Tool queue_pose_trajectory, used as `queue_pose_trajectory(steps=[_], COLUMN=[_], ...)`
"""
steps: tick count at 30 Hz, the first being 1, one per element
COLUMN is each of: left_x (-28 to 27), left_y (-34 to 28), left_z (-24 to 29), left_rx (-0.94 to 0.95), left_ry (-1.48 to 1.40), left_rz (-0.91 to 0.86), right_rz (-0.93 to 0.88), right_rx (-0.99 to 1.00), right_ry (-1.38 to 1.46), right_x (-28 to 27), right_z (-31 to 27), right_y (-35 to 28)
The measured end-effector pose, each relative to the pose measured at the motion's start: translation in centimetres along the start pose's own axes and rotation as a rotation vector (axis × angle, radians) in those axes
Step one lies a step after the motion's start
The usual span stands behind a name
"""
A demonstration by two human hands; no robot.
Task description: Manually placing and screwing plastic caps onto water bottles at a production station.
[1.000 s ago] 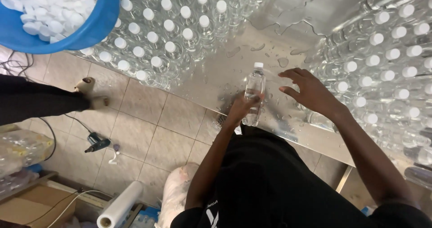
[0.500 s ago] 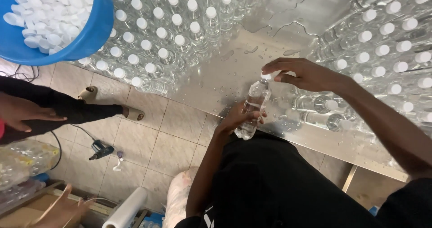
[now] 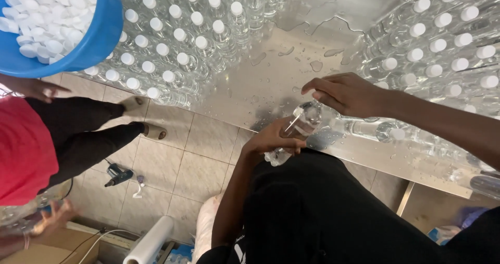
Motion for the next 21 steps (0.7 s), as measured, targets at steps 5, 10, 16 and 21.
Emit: queue_pose_trajectory(steps=[5,10,16,21], left_x=[-0.8,-2.0,-5.7,-7.8], left_y=[0.3,1.0,2.9,3.5], left_z=[1.4,-1.1,-5.3,-7.3], left_rx=[-0.232,-0.281,-0.267,-0.205], left_ry=[0.472,0.189,-0.307,-0.419], left_rz=[0.297,0.351,0.349,0.376], right_rz=[-0.135,-0.15,-0.167,-0.22], right_rx=[0.556,0.625,0.604,0.486], right_ry=[0.245,0.129,-0.062,-0.051], right_x=[0.5,-3.7,-5.2,-2.8], right_z=[2.3,0.8,0.6,3.2], right_y=[-0.7,-0.2,-0.5,-1.4])
Point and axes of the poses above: each hand's wrist, its own y-axis towards the middle knuckle, its own x-axis out of the palm, z = x × y, the point moved 1 cm from there along y, towards the middle knuckle, and after that the axes turned 14 degrees about -x, right-handed, at the moved point
